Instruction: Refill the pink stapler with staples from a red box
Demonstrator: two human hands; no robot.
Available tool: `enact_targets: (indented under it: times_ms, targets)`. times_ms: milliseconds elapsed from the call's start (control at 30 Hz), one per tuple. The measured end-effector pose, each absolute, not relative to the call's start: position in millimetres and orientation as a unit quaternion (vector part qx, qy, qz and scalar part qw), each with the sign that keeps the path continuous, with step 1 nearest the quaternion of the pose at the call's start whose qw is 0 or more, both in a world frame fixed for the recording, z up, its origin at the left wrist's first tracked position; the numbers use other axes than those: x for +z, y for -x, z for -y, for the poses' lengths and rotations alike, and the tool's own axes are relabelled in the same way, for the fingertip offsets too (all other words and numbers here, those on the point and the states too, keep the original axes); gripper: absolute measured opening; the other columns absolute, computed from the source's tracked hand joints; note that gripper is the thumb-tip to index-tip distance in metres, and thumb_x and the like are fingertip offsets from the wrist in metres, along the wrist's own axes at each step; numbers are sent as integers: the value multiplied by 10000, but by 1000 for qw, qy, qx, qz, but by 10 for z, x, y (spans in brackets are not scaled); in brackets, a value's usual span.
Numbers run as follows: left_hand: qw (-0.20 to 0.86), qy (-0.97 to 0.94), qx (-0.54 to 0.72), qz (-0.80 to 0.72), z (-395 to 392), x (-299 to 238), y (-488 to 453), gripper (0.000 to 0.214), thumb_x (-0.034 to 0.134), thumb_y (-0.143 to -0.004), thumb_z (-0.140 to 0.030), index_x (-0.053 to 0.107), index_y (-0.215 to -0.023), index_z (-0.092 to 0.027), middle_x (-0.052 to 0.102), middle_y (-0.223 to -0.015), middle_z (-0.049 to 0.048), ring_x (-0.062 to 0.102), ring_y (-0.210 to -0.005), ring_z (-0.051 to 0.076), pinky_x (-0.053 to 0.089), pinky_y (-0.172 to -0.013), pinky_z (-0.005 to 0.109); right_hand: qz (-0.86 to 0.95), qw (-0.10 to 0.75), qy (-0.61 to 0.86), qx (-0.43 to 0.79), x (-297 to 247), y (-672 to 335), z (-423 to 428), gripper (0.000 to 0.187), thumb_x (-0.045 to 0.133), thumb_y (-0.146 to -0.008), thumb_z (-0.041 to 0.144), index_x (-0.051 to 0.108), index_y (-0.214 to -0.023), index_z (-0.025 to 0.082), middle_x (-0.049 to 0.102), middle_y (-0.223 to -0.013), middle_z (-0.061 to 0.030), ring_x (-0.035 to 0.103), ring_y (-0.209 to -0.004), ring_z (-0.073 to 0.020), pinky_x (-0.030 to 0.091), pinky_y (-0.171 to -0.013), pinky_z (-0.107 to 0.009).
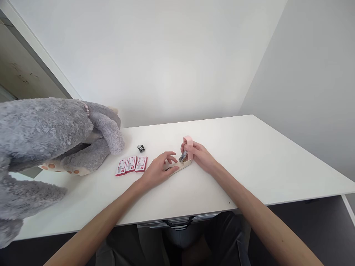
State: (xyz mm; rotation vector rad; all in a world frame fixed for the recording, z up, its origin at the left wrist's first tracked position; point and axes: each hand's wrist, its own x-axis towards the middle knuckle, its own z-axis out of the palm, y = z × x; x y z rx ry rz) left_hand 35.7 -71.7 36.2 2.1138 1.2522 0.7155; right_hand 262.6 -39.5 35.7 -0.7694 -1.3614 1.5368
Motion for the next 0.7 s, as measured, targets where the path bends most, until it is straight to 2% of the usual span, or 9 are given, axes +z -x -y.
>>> enact_targets:
  times_ms: [100,200,400,533,633,700]
  targets:
    - [275,-795,268,-469,702,356,-348,421,653,-931,-399,542,-1320,-287,732,-1177,38,645,-1116,256,518,-944,403,500,519,312,619,349,-2633,355,320,693,-887,558,571,-847,265,621,-973,-52,601,-942,-256,507,-739,-380]
    - [257,-800,268,-471,685,345,-341,358,612,-955,-344,554,-1302,-279,724,-1199,37,631,-1127,251,500,-988,418,461,566,316,606,312,-2645,303,329,702,-883,539,571,-773,258,626,-946,-49,615,-921,-252,524,-805,-409]
    - [191,-794,285,-501,649,287,-313,248,474,-1028,-287,562,-1257,-251,726,-1166,37,630,-1079,244,487,-983,440,405,615,349,580,210,-2682,219,264,790,-826,505,695,-843,259,649,-920,-26,626,-837,-207,559,-776,-376]
    - [151,-785,300,-521,626,257,-294,215,454,-1030,-241,565,-1214,-249,731,-1149,33,633,-1099,249,480,-983,444,341,639,373,580,178,-2713,202,224,861,-744,394,715,-845,257,676,-909,-11,669,-891,-213,578,-715,-334]
    - [136,-782,308,-524,624,254,-301,202,444,-1046,-274,576,-1195,-247,732,-1139,35,633,-1111,250,448,-1036,468,319,640,411,565,163,-2724,197,254,870,-692,347,721,-879,262,702,-924,-16,693,-951,-238,598,-705,-336]
    - [129,-781,304,-531,630,256,-309,207,508,-1028,-336,589,-1194,-244,725,-1159,47,621,-1137,267,450,-1035,477,341,636,439,535,152,-2724,191,228,831,-706,352,716,-880,260,705,-922,-18,699,-929,-232,608,-709,-345]
